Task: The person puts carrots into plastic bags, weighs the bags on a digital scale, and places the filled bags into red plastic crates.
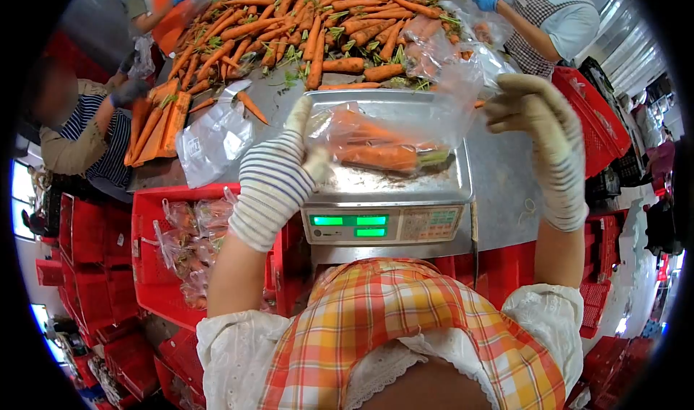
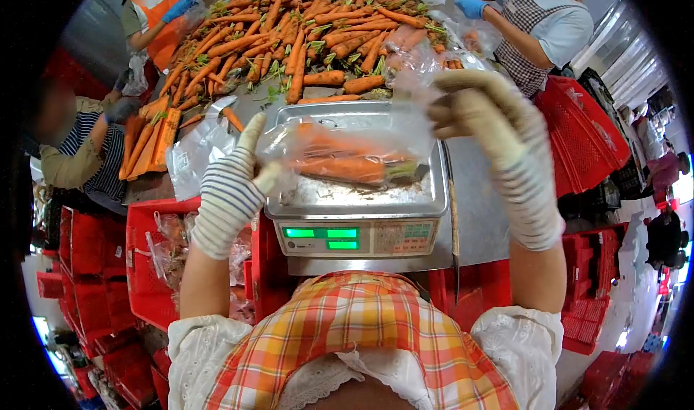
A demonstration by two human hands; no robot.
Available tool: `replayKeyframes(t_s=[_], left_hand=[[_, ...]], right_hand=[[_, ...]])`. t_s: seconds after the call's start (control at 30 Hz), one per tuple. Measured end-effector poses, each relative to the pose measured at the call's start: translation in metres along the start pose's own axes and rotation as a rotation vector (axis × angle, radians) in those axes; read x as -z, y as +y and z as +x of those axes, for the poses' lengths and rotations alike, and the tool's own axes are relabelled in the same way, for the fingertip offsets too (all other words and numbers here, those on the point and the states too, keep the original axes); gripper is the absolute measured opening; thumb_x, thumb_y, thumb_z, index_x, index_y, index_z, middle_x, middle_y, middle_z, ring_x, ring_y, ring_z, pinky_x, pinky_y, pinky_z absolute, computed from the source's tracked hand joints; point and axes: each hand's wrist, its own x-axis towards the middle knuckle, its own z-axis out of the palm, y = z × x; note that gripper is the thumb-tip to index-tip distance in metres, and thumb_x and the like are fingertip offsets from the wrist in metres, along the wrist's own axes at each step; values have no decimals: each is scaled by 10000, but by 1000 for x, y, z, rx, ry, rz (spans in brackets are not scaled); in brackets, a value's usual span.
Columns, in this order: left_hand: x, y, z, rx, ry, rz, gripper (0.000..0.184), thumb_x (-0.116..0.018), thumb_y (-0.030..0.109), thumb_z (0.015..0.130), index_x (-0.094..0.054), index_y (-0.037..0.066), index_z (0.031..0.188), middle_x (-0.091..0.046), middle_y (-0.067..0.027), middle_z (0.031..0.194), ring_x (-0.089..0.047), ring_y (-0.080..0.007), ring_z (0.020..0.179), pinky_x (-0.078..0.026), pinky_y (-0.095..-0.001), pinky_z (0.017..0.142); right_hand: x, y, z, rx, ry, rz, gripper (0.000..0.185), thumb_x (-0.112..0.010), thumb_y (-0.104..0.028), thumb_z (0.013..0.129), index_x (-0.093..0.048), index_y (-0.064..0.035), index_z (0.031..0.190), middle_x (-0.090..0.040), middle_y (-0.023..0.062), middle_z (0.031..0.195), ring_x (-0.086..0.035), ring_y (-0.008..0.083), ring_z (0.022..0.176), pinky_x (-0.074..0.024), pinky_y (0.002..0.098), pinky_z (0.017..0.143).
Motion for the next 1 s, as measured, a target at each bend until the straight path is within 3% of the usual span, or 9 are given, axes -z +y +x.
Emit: replayKeyframes(t_s=[0.07,0.13,0.27,0.3,0.4,0.53,0.7,0.9,1.0], left_hand=[[-7,-11,6,-93,133,-150,695,-642,304,770,-383,-13,1331,-648,-141,719,-640,-251,687,-511,-341,614],[10,-4,4,-175,353,-919,506,-608,171,817,-460,-12,1264,-651,-83,723,-620,-178,657,-521,-313,644],[21,-1,14,-122,-65,-1909,430,-572,72,837,-466,-23,1243,-656,-100,853,-632,-154,711,-547,-312,705],[19,1,17,-73,12,-1825,520,-565,172,877,-391,-49,1315,-666,-122,902,-542,-76,534,-453,-217,511],[39,26,-10,-159,-7,-1547,586,-522,275,905,-325,-40,1358,-653,-156,977,-491,-80,471,-398,-222,430],[38,-4,-33,-292,-235,-1609,915,-528,620,805,-231,7,1416,-480,-250,1278,-660,-228,684,-540,-284,612],[25,-9,-45,-369,-250,-1527,997,-535,699,738,-246,29,1418,-414,-223,1353,-664,-254,759,-551,-279,582],[13,-9,-39,115,-221,-1379,1131,-591,734,635,-190,39,1433,-325,-257,1393,-535,-322,1134,-581,-342,668],[-33,-36,-37,45,-55,-1433,1068,-664,643,638,-219,93,1437,-305,-228,1415,-503,-341,1165,-536,-419,815]], right_hand=[[-25,-5,3,-65,-131,4,243,-521,-164,871,-618,-29,1048,-633,62,913,-581,125,861,-477,261,791],[-44,11,16,110,-281,-12,238,-478,-125,866,-602,-11,1034,-621,81,949,-573,152,925,-449,284,853],[-108,53,47,121,-702,36,294,-427,-134,875,-553,-29,1120,-613,160,994,-580,231,953,-425,305,886],[-128,94,57,22,-726,-23,295,-436,-148,876,-540,-27,1124,-603,151,1021,-564,215,987,-417,306,895],[-125,127,67,97,-841,-663,249,-496,-201,870,-559,-88,1083,-611,137,1018,-578,256,934,-467,347,789],[-97,122,34,235,-744,-914,322,-645,-146,719,-558,-39,1010,-579,196,988,-567,378,910,-475,423,763],[-36,65,6,189,-980,-535,371,-684,-170,697,-537,-44,1014,-585,150,963,-573,355,899,-472,396,789],[16,16,15,-134,-17,90,785,-900,-298,449,-527,-49,1093,-626,77,964,-615,191,898,-508,353,812],[58,26,37,197,41,301,739,-713,-268,791,-305,-33,1361,-535,119,1224,-532,275,1137,-440,407,968]])
